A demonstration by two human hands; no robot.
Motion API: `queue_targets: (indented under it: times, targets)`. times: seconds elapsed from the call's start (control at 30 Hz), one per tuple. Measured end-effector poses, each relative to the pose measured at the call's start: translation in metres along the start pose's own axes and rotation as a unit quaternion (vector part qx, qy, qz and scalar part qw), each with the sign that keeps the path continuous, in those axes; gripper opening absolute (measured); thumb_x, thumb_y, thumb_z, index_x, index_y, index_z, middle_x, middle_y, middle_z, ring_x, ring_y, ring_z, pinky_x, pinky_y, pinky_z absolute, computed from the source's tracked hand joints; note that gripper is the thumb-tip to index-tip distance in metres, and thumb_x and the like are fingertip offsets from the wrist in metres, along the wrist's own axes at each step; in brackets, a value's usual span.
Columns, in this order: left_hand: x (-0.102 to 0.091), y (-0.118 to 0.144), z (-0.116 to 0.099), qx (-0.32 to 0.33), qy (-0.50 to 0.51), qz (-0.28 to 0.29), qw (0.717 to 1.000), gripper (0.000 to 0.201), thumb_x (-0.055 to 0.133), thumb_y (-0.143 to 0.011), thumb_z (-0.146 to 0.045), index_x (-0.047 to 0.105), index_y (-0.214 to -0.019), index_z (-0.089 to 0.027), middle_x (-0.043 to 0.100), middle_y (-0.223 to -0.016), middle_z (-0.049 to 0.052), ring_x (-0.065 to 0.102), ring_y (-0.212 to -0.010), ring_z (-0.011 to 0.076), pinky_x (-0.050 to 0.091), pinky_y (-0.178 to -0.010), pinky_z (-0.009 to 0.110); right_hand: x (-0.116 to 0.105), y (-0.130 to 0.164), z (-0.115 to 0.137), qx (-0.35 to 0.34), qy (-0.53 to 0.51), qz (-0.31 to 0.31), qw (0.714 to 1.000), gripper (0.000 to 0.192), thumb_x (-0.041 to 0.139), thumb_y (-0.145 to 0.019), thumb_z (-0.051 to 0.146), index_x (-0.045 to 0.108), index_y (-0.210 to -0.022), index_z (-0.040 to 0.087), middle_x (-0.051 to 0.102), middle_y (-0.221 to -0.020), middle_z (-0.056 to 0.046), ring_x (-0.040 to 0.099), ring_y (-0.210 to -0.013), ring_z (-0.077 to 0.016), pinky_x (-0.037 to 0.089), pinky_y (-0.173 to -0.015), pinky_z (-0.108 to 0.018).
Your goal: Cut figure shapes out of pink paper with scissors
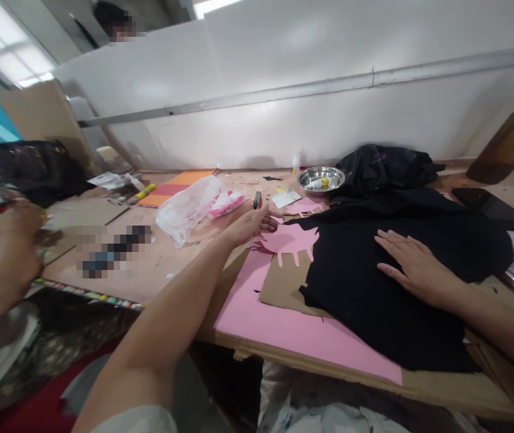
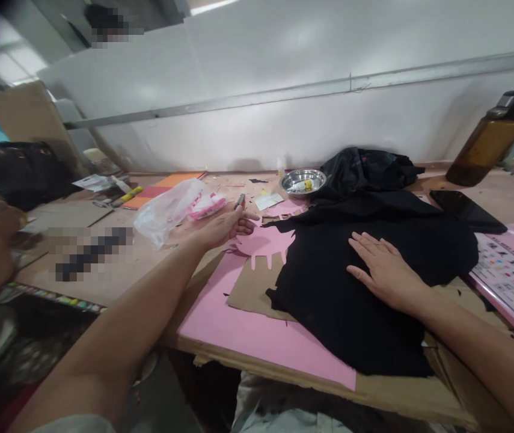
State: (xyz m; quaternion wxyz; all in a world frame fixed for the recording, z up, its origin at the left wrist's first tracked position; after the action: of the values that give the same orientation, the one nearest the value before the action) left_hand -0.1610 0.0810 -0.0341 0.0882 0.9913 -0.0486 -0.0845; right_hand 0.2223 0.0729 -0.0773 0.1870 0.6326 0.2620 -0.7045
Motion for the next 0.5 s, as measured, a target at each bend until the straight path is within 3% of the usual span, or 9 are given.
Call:
queue_targets:
  times: [0.23,0.37,0.5]
  targets:
    - [0.0024,0.0031,-0.0004,0.008,0.008,-0.002,1.0,0.068,0.052,-0.083,-0.078,0.075,-0.097,-0.016,0.064,-0.076,0.008,0.06,-0.072,0.0182,0.049,-0.064,0.03,-0.001,0.0005,-0.0001,-0.002,-0.007,-0.007,1.0,0.07,0.033,-0.097,0.059,0.047,-0.152,0.019,0.041,-0.162,-0.01,0.035,-0.15,-0.0321,0.03,-0.122,-0.056]
    - [0.0047,0.0061,0.0042,0.011,-0.095,-0.002,0.995,0.05,0.077,-0.075,-0.053,0.072,-0.115,-0.022,0.065,-0.081,0.003,0.055,-0.062,0.0131,0.041,-0.051,0.025,-0.0019,0.0004,-0.0005,-0.002,0.001,-0.013,1.0,0.071,0.032,-0.097,0.061,0.05,-0.15,0.017,0.041,-0.161,-0.012,0.038,-0.148,-0.0338,0.032,-0.12,-0.057]
    - [0.0024,0.0072,0.0021,0.034,-0.139,-0.038,0.989,0.041,0.081,-0.071,-0.041,0.076,-0.108,-0.023,0.067,-0.083,0.002,0.054,-0.06,0.012,0.04,-0.051,0.025,-0.0018,0.0017,-0.0009,-0.01,0.005,-0.021,1.0,0.071,0.031,-0.098,0.061,0.05,-0.15,0.017,0.04,-0.162,-0.011,0.038,-0.149,-0.0326,0.032,-0.121,-0.055]
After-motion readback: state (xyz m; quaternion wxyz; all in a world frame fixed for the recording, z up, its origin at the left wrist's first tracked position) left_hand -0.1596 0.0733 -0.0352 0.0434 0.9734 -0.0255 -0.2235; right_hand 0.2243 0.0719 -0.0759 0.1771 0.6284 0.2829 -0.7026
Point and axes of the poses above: each hand's wrist, its own y-axis away from the middle knuckle, its own x-axis out of the palm, z = x × y, the point moved 5 cm from there along -y, towards the middle knuckle
